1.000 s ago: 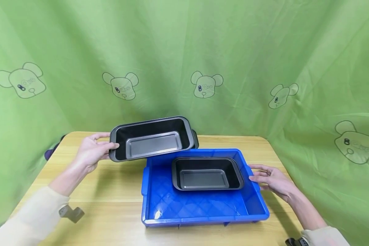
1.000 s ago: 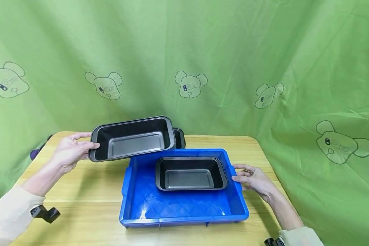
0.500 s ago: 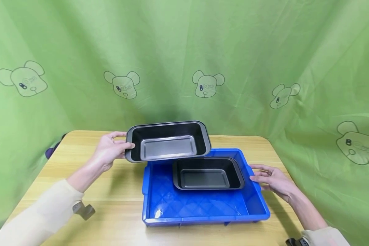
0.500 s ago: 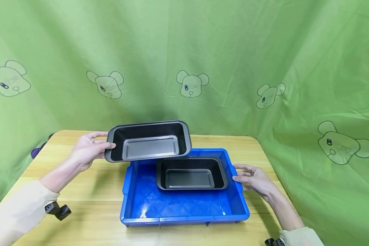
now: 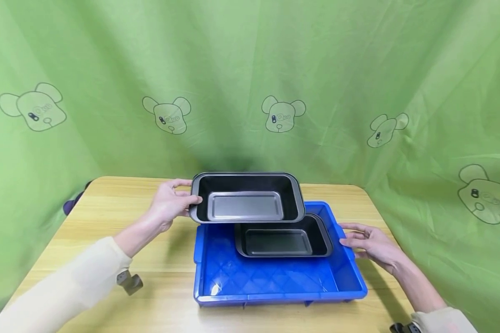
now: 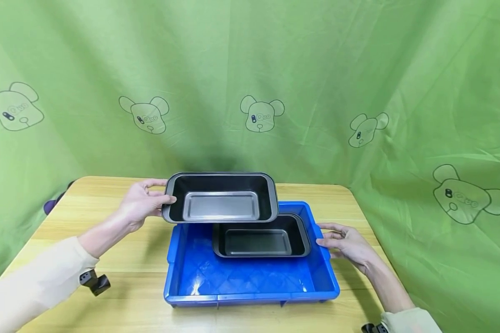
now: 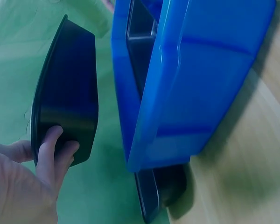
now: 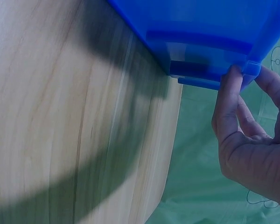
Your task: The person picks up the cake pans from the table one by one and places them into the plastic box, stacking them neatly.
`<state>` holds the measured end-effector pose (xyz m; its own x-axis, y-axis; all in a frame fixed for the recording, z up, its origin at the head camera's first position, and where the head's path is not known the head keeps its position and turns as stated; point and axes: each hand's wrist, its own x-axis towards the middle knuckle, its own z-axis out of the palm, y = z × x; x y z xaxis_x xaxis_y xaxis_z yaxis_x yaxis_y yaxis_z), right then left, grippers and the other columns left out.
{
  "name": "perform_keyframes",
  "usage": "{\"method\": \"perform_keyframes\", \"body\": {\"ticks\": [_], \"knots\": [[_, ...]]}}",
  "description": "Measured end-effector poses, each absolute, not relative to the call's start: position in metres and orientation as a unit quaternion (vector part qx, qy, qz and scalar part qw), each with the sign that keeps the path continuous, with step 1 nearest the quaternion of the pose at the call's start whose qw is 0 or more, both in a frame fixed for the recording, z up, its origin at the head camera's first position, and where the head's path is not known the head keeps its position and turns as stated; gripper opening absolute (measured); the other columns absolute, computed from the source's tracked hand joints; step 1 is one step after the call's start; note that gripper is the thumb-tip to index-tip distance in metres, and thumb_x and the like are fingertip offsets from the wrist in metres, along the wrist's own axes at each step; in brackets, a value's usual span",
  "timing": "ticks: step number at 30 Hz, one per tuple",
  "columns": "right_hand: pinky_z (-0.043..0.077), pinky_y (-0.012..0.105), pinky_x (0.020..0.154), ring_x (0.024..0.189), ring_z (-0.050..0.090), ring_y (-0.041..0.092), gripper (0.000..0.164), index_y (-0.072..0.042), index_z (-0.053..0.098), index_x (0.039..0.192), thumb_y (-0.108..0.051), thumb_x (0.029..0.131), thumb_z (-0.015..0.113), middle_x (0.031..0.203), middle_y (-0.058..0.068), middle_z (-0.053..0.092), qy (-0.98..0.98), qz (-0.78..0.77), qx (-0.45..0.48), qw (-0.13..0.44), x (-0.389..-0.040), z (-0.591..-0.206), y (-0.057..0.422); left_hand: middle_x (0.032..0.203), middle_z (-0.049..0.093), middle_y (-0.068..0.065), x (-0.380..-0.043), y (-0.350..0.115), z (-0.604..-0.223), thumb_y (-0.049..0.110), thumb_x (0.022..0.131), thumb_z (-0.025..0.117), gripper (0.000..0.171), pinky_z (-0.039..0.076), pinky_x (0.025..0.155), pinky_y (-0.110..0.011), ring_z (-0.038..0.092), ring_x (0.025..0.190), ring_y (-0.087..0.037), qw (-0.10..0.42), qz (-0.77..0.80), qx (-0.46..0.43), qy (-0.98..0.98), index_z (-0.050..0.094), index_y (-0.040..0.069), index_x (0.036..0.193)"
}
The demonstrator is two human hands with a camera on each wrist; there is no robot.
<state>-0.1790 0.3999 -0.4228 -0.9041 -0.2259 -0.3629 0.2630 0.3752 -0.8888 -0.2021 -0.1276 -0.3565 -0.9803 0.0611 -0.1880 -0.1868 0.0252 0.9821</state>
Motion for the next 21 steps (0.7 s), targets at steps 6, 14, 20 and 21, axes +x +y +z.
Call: {"method": "perform_keyframes", "body": {"ticks": [6, 14, 20, 21], "knots": [[0.064, 0.033, 0.094, 0.109, 0.073, 0.008, 0.071, 0.005, 0.034, 0.160, -0.018, 0.102, 0.070, 0.127, -0.003, 0.075, 0.799, -0.560, 0.008, 0.220, -0.180, -0.422, 0.399, 0.112, 0.078, -0.026, -0.200, -0.111, -0.366, -0.007, 0.090, 0.071, 0.062, 0.066, 0.059, -0.025, 0.075, 0.070, -0.014, 0.087, 0.688, -0.058, 0.718, 0.049, -0.007, 0.147], [0.063, 0.032, 0.091, 0.107, 0.071, 0.005, 0.072, 0.004, 0.033, 0.161, -0.020, 0.103, 0.069, 0.119, -0.009, 0.074, 0.808, -0.546, 0.010, 0.222, -0.180, -0.423, 0.401, 0.092, 0.077, -0.015, -0.195, -0.085, -0.389, -0.010, 0.088, 0.072, 0.054, 0.066, 0.056, -0.026, 0.073, 0.068, -0.015, 0.080, 0.697, -0.068, 0.710, 0.055, -0.008, 0.140], [0.062, 0.031, 0.089, 0.106, 0.069, 0.004, 0.072, 0.003, 0.032, 0.161, -0.021, 0.104, 0.068, 0.118, -0.009, 0.072, 0.815, -0.537, 0.012, 0.219, -0.180, -0.425, 0.402, 0.094, 0.077, -0.020, -0.192, -0.071, -0.398, -0.010, 0.087, 0.072, 0.051, 0.066, 0.055, -0.028, 0.073, 0.067, -0.017, 0.080, 0.698, -0.072, 0.708, 0.057, -0.006, 0.135], [0.062, 0.031, 0.088, 0.105, 0.069, 0.004, 0.072, 0.003, 0.032, 0.162, -0.021, 0.104, 0.068, 0.116, -0.010, 0.072, 0.815, -0.536, 0.013, 0.219, -0.180, -0.425, 0.402, 0.094, 0.077, -0.020, -0.192, -0.069, -0.399, -0.010, 0.087, 0.073, 0.051, 0.066, 0.055, -0.028, 0.073, 0.066, -0.017, 0.082, 0.696, -0.073, 0.709, 0.056, -0.006, 0.135]]}}
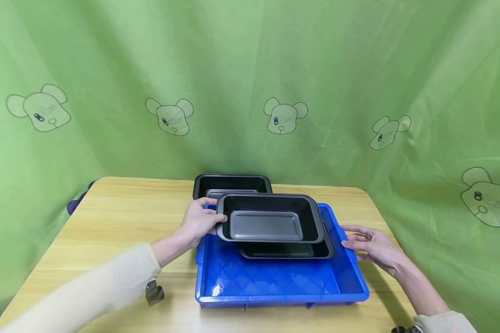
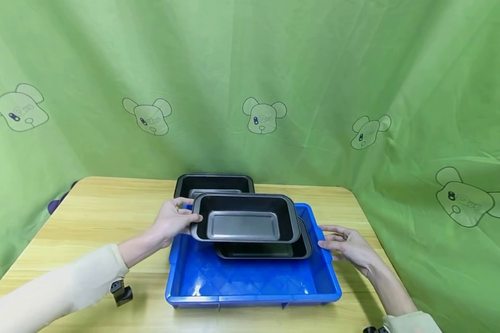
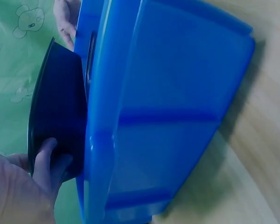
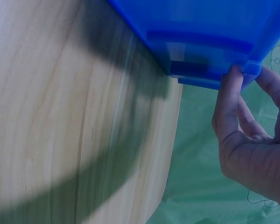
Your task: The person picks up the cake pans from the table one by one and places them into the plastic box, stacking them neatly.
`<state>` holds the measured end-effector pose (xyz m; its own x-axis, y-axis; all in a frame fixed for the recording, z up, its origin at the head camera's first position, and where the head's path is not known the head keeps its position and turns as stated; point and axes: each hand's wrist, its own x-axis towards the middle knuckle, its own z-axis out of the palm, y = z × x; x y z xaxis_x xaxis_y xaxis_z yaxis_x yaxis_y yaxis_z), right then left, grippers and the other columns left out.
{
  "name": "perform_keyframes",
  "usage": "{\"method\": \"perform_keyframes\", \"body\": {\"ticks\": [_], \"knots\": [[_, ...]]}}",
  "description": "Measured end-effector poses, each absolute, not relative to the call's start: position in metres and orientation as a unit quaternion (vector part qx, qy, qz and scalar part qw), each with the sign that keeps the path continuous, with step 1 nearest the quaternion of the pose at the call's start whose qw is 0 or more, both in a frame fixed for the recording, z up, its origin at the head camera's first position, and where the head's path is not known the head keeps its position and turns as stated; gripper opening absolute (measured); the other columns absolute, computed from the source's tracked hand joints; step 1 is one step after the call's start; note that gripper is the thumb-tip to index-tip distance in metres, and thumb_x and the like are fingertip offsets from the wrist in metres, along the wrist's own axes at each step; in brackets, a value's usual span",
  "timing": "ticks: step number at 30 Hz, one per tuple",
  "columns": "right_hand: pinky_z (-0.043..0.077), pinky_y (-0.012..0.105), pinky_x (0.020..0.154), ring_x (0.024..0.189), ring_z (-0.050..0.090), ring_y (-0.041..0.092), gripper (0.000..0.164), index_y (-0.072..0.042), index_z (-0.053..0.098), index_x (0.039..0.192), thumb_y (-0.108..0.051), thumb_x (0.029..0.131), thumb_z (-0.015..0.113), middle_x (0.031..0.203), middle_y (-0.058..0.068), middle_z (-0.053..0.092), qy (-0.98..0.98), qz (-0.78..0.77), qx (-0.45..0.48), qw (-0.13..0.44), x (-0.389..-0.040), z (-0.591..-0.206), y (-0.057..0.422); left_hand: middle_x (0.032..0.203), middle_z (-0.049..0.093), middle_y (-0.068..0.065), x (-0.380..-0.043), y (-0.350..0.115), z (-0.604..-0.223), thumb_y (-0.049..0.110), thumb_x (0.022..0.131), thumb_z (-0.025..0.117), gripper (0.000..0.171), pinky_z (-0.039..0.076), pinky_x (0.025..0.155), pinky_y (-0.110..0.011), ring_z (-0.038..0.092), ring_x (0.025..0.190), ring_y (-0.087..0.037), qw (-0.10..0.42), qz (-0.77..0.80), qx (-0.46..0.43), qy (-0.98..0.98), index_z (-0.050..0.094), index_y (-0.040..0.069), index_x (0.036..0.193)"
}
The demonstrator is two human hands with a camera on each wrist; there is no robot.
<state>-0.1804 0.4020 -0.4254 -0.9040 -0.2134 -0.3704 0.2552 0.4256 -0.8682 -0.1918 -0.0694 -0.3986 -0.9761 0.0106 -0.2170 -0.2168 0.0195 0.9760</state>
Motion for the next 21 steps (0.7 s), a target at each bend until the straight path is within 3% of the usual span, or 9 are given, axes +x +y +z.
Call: {"method": "perform_keyframes", "body": {"ticks": [7, 21], "knots": [[0.062, 0.033, 0.086, 0.103, 0.069, 0.006, 0.070, 0.002, 0.034, 0.161, -0.021, 0.104, 0.067, 0.111, -0.011, 0.073, 0.815, -0.536, 0.013, 0.220, -0.180, -0.424, 0.401, 0.101, 0.078, -0.027, -0.189, -0.058, -0.403, -0.010, 0.087, 0.072, 0.051, 0.066, 0.056, -0.029, 0.075, 0.067, -0.018, 0.098, 0.691, -0.069, 0.712, 0.056, -0.006, 0.135], [0.062, 0.034, 0.092, 0.109, 0.070, 0.004, 0.073, 0.002, 0.036, 0.160, -0.024, 0.102, 0.071, 0.124, -0.010, 0.074, 0.814, -0.538, 0.022, 0.219, -0.179, -0.421, 0.400, 0.101, 0.078, -0.025, -0.189, -0.043, -0.411, -0.006, 0.090, 0.074, 0.047, 0.065, 0.055, -0.027, 0.077, 0.068, -0.020, 0.107, 0.672, -0.088, 0.728, 0.058, -0.005, 0.133]]}}
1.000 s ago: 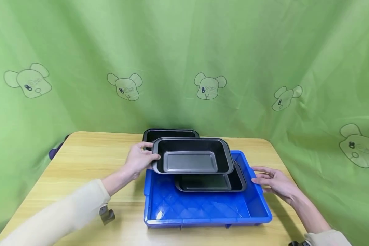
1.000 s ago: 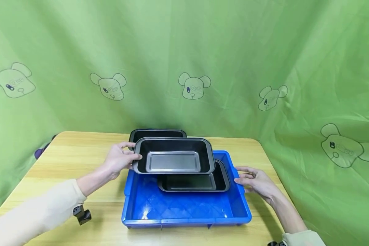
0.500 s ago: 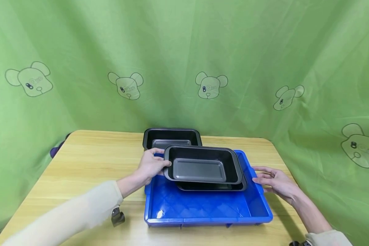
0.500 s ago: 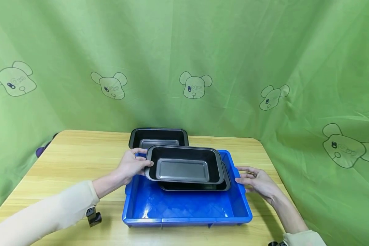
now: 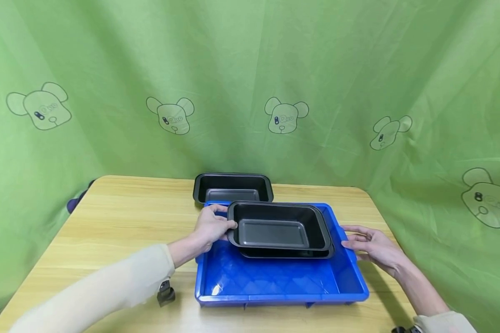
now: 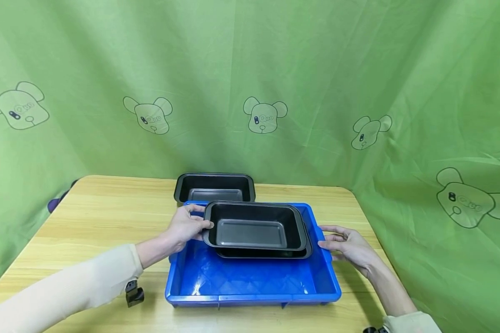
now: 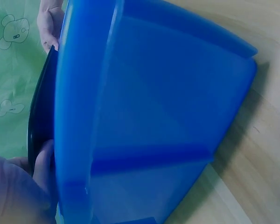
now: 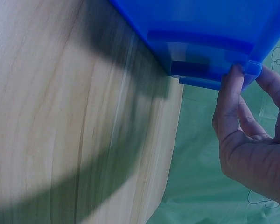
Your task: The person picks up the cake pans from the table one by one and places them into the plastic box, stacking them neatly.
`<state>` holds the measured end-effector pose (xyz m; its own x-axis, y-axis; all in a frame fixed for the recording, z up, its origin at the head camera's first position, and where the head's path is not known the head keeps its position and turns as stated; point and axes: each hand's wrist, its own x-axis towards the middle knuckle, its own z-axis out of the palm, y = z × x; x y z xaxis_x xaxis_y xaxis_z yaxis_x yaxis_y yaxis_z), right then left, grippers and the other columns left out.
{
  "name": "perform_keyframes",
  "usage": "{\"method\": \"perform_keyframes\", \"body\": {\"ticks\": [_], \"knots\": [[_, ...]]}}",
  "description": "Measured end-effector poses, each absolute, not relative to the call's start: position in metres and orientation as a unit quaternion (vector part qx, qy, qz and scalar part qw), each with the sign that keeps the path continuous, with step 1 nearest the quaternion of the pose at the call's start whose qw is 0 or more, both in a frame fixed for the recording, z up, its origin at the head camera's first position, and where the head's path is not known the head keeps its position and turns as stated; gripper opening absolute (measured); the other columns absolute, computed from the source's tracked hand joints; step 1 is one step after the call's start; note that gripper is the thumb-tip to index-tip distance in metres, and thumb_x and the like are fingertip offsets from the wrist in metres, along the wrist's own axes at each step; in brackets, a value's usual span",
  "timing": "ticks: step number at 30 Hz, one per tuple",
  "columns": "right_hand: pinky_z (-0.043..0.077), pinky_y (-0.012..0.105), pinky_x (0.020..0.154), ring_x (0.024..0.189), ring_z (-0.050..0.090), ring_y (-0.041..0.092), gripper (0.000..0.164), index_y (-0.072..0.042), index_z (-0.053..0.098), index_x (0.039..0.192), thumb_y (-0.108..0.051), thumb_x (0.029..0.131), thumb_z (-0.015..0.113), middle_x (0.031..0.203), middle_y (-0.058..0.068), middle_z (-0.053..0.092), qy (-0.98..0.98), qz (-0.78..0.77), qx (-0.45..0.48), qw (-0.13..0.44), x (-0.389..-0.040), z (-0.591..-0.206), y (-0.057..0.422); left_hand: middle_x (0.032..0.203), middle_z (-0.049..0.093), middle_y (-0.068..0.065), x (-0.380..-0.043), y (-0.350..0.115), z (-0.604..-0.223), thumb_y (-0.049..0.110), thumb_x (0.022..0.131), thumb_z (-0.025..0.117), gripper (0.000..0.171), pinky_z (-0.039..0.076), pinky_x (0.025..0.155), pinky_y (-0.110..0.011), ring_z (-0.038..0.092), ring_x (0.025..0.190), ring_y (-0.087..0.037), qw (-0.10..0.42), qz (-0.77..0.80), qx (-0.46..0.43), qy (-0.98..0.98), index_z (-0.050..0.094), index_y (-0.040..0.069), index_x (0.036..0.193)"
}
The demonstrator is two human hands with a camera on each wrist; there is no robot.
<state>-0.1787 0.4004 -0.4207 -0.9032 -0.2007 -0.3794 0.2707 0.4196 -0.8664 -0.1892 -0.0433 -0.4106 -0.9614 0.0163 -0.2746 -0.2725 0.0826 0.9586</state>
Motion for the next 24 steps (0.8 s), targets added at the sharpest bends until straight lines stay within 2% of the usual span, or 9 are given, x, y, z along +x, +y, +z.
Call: {"method": "perform_keyframes", "body": {"ticks": [8, 13, 19, 24], "knots": [[0.062, 0.034, 0.090, 0.107, 0.070, 0.004, 0.072, 0.003, 0.034, 0.161, -0.023, 0.103, 0.069, 0.122, -0.011, 0.073, 0.814, -0.537, 0.023, 0.221, -0.177, -0.425, 0.402, 0.105, 0.078, -0.029, -0.191, -0.037, -0.414, -0.007, 0.090, 0.073, 0.048, 0.068, 0.061, -0.031, 0.081, 0.078, -0.031, 0.117, 0.678, -0.084, 0.721, 0.057, -0.006, 0.135], [0.062, 0.033, 0.089, 0.106, 0.070, 0.004, 0.072, 0.003, 0.033, 0.161, -0.023, 0.104, 0.068, 0.121, -0.011, 0.073, 0.815, -0.535, 0.025, 0.219, -0.176, -0.427, 0.401, 0.106, 0.079, -0.026, -0.190, -0.033, -0.414, -0.003, 0.092, 0.074, 0.048, 0.068, 0.063, -0.031, 0.082, 0.081, -0.032, 0.128, 0.661, -0.083, 0.735, 0.057, -0.004, 0.137], [0.064, 0.033, 0.091, 0.107, 0.071, 0.005, 0.072, 0.004, 0.034, 0.160, -0.021, 0.103, 0.069, 0.126, -0.004, 0.075, 0.814, -0.540, 0.019, 0.215, -0.177, -0.425, 0.400, 0.106, 0.078, -0.024, -0.191, -0.026, -0.414, -0.001, 0.092, 0.075, 0.048, 0.068, 0.061, -0.031, 0.081, 0.082, -0.033, 0.129, 0.646, -0.086, 0.747, 0.057, -0.003, 0.136], [0.065, 0.033, 0.091, 0.107, 0.072, 0.006, 0.071, 0.004, 0.034, 0.160, -0.021, 0.103, 0.069, 0.128, -0.002, 0.075, 0.811, -0.543, 0.015, 0.216, -0.178, -0.424, 0.400, 0.106, 0.078, -0.024, -0.192, -0.021, -0.419, 0.001, 0.093, 0.076, 0.046, 0.068, 0.062, -0.030, 0.081, 0.077, -0.028, 0.129, 0.633, -0.098, 0.757, 0.058, -0.002, 0.135]]}}
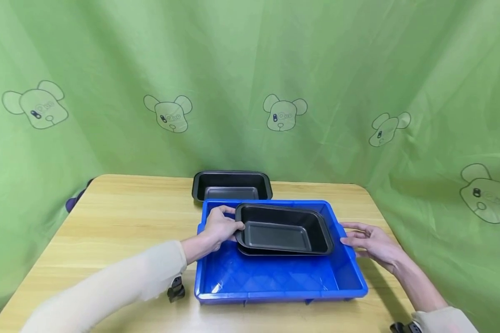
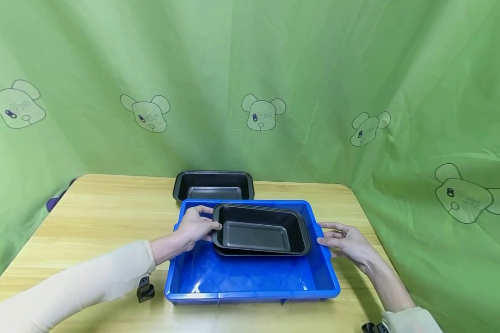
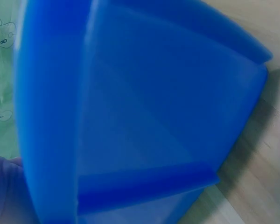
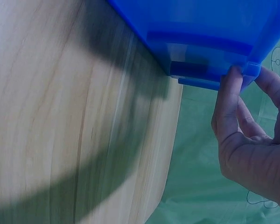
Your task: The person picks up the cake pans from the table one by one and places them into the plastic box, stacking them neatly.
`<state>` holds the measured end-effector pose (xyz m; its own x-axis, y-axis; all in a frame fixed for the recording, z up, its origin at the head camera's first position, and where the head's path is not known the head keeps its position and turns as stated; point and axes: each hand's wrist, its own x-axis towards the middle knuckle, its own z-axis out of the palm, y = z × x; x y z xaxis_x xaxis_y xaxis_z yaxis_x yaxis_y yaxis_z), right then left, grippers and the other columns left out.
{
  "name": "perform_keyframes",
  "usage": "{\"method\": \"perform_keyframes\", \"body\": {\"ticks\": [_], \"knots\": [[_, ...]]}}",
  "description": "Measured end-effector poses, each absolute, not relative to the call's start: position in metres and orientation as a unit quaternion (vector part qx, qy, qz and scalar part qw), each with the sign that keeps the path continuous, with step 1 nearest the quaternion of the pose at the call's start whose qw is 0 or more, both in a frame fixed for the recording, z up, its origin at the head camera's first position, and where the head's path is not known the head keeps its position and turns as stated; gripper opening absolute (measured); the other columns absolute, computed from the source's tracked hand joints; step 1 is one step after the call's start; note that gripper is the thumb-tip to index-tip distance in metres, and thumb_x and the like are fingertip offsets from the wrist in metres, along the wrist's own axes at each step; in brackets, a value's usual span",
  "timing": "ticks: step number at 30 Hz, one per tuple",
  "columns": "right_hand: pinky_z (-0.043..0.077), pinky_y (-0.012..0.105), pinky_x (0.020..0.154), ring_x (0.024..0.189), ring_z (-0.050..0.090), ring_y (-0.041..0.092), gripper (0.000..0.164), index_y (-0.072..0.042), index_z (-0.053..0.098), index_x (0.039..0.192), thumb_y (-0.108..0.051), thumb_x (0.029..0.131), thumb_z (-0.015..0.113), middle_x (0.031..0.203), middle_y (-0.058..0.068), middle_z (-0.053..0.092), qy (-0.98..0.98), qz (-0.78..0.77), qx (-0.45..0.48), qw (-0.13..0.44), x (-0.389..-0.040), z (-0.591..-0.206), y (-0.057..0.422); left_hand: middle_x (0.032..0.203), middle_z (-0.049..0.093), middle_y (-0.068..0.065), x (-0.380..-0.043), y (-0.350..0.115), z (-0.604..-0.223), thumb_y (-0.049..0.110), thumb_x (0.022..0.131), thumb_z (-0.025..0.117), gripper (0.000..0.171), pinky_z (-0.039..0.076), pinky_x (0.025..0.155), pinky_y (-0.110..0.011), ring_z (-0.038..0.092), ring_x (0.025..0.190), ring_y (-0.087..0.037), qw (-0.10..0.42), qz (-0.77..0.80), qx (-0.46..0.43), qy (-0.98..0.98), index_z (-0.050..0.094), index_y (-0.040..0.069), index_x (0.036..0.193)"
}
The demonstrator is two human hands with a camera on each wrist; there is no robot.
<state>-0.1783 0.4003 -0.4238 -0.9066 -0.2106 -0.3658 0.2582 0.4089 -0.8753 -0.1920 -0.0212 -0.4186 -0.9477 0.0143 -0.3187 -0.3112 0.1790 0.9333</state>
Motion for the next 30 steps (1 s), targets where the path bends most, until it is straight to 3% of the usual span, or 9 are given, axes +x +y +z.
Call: {"method": "perform_keyframes", "body": {"ticks": [16, 30], "knots": [[0.064, 0.032, 0.091, 0.108, 0.072, 0.006, 0.071, 0.004, 0.034, 0.160, -0.020, 0.103, 0.069, 0.127, -0.004, 0.075, 0.808, -0.548, 0.014, 0.215, -0.178, -0.424, 0.401, 0.115, 0.076, -0.025, -0.192, -0.024, -0.419, 0.004, 0.095, 0.077, 0.048, 0.069, 0.070, -0.033, 0.082, 0.089, -0.030, 0.161, 0.641, -0.093, 0.745, 0.055, -0.001, 0.138], [0.065, 0.033, 0.092, 0.108, 0.072, 0.007, 0.069, 0.003, 0.036, 0.160, -0.020, 0.103, 0.069, 0.125, -0.007, 0.075, 0.803, -0.553, 0.016, 0.221, -0.178, -0.424, 0.401, 0.120, 0.073, -0.025, -0.189, -0.033, -0.418, 0.004, 0.096, 0.076, 0.050, 0.068, 0.069, -0.033, 0.081, 0.078, -0.026, 0.171, 0.618, -0.094, 0.761, 0.057, -0.001, 0.141]]}}
